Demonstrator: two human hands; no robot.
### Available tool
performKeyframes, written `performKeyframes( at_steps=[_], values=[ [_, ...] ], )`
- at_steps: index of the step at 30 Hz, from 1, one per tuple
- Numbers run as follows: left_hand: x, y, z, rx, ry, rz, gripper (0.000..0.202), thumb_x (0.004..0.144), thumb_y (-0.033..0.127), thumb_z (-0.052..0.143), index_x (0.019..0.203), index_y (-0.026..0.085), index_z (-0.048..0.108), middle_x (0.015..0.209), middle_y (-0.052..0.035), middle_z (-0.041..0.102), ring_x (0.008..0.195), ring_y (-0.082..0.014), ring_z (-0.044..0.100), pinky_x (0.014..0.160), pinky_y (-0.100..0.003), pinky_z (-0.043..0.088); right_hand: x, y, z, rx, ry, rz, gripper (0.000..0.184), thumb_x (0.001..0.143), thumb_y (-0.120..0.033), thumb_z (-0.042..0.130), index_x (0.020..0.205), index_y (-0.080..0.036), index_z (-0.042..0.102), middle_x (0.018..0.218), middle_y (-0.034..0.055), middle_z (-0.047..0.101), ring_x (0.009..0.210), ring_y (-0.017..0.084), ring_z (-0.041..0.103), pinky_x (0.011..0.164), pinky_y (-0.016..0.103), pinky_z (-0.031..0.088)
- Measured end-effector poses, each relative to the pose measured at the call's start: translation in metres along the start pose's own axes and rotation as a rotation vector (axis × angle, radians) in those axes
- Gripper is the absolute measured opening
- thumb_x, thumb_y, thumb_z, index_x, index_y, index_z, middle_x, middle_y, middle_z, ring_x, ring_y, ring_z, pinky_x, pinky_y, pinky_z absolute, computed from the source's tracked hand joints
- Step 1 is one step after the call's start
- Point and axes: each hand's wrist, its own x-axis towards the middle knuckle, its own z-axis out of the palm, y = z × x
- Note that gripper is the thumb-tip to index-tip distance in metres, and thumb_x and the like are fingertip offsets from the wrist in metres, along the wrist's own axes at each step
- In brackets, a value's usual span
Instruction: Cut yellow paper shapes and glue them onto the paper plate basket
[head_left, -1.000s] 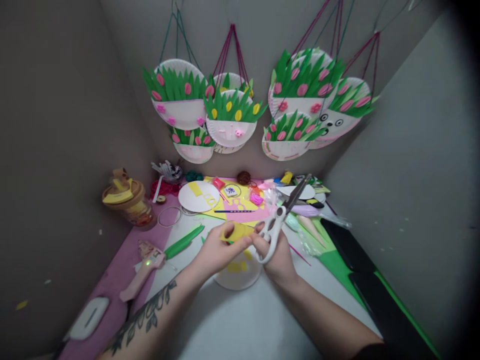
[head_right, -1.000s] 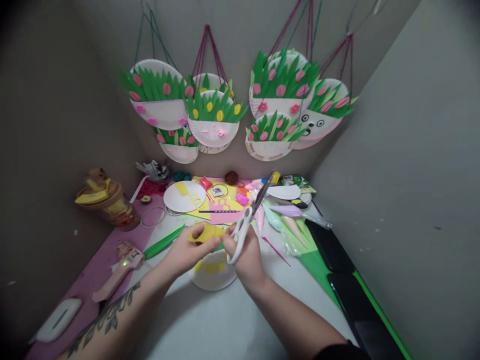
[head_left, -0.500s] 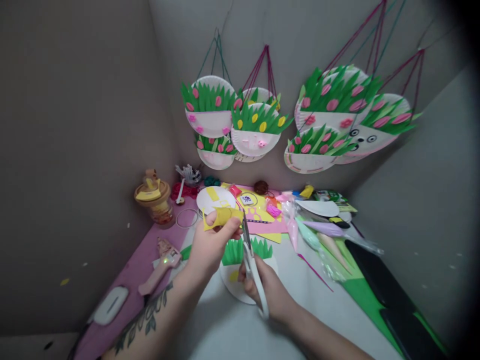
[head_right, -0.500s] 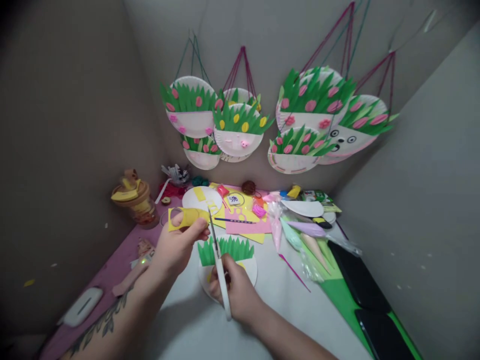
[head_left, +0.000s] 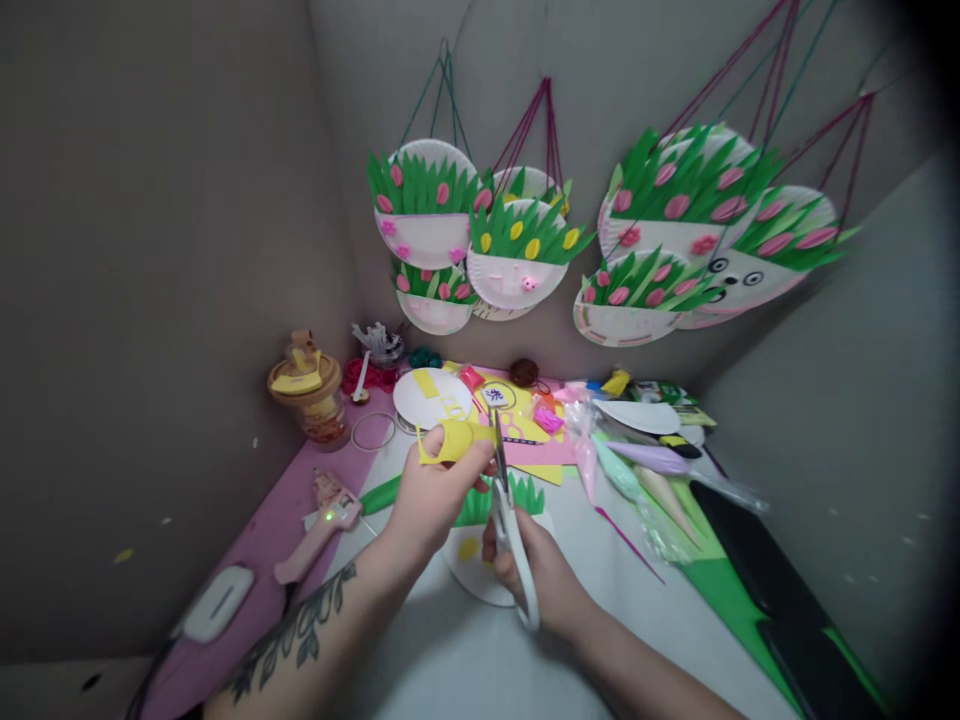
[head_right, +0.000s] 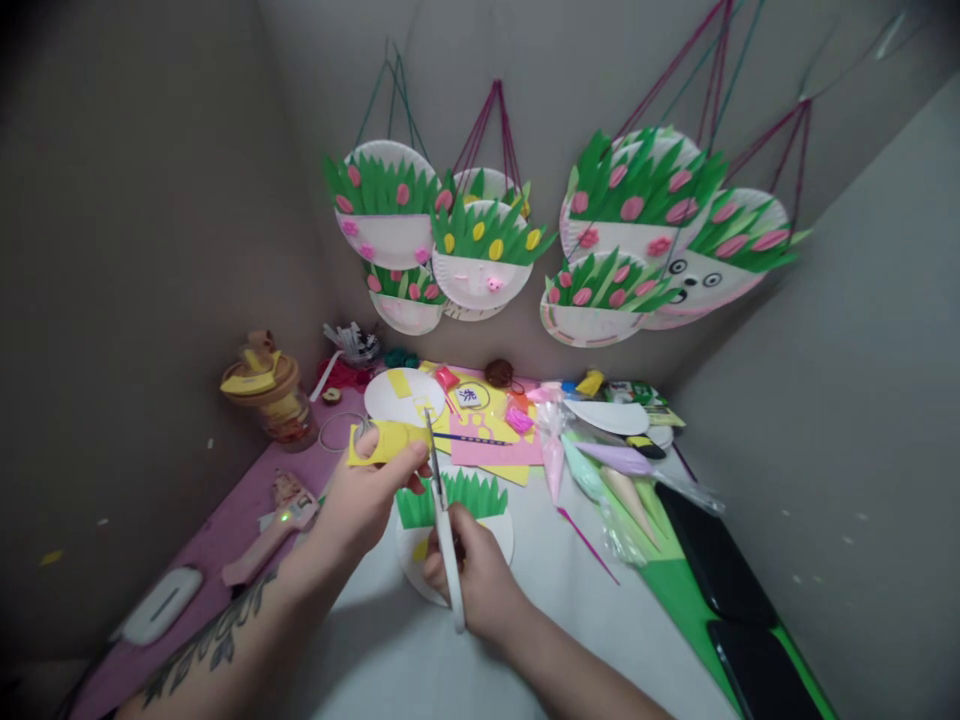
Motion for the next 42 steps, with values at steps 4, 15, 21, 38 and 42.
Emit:
performKeyframes(
  at_steps=[4, 15, 21, 38, 42],
  values=[
    [0.0003, -0.0004, -0.0011, 0.039, -0.022, 0.004, 0.024, 0.073, 0.035, 0.069, 0.072, 0.014, 0.056, 0.057, 0.0035, 0.060, 0.044, -0.0060, 0.051, 0.043, -0.016, 0.041, -0.0006, -0.0008, -0.0008, 0.010, -0.015, 0.014, 0.059, 0.073, -0.080, 0.043, 0.077, -0.021, 0.040, 0.066, -0.0006, 0.049, 0.058, 0.013, 0.044, 0.051, 0.025, 0.037],
    [-0.0002, -0.0015, 0.0012, -0.005, -0.033, 0.004, 0.023, 0.073, 0.034, 0.068, 0.069, 0.015, 0.055, 0.053, 0.0043, 0.057, 0.042, -0.0061, 0.048, 0.040, -0.016, 0.038, -0.0006, 0.0007, -0.0012, -0.016, -0.017, 0.008, 0.061, 0.073, -0.080, 0.043, 0.079, -0.020, 0.042, 0.072, 0.0020, 0.052, 0.062, 0.014, 0.046, 0.053, 0.026, 0.039],
    [-0.0011, -0.0010, 0.0024, -0.011, -0.033, -0.028, 0.023, 0.073, 0.035, 0.068, 0.073, 0.016, 0.056, 0.054, 0.0037, 0.059, 0.042, -0.0069, 0.049, 0.041, -0.017, 0.039, -0.0008, 0.0029, -0.0019, -0.012, -0.011, -0.007, 0.061, 0.074, -0.080, 0.043, 0.082, -0.019, 0.045, 0.074, 0.0030, 0.055, 0.064, 0.015, 0.049, 0.056, 0.027, 0.040],
    [-0.0019, -0.0044, 0.0039, -0.008, -0.019, -0.036, 0.026, 0.075, 0.038, 0.065, 0.069, 0.016, 0.053, 0.054, 0.0040, 0.056, 0.041, -0.0061, 0.047, 0.040, -0.017, 0.036, 0.0002, 0.0021, -0.0009, -0.030, -0.010, 0.004, 0.060, 0.074, -0.080, 0.043, 0.079, -0.020, 0.043, 0.071, 0.0021, 0.053, 0.063, 0.015, 0.047, 0.053, 0.026, 0.039],
    [-0.0019, -0.0046, 0.0048, -0.007, 0.007, -0.039, 0.027, 0.075, 0.039, 0.064, 0.067, 0.015, 0.054, 0.054, 0.0035, 0.056, 0.041, -0.0061, 0.046, 0.040, -0.017, 0.035, 0.0002, 0.0030, -0.0009, -0.022, -0.016, 0.001, 0.058, 0.075, -0.078, 0.044, 0.079, -0.020, 0.043, 0.071, 0.0017, 0.053, 0.062, 0.014, 0.046, 0.053, 0.026, 0.039]
  ],
)
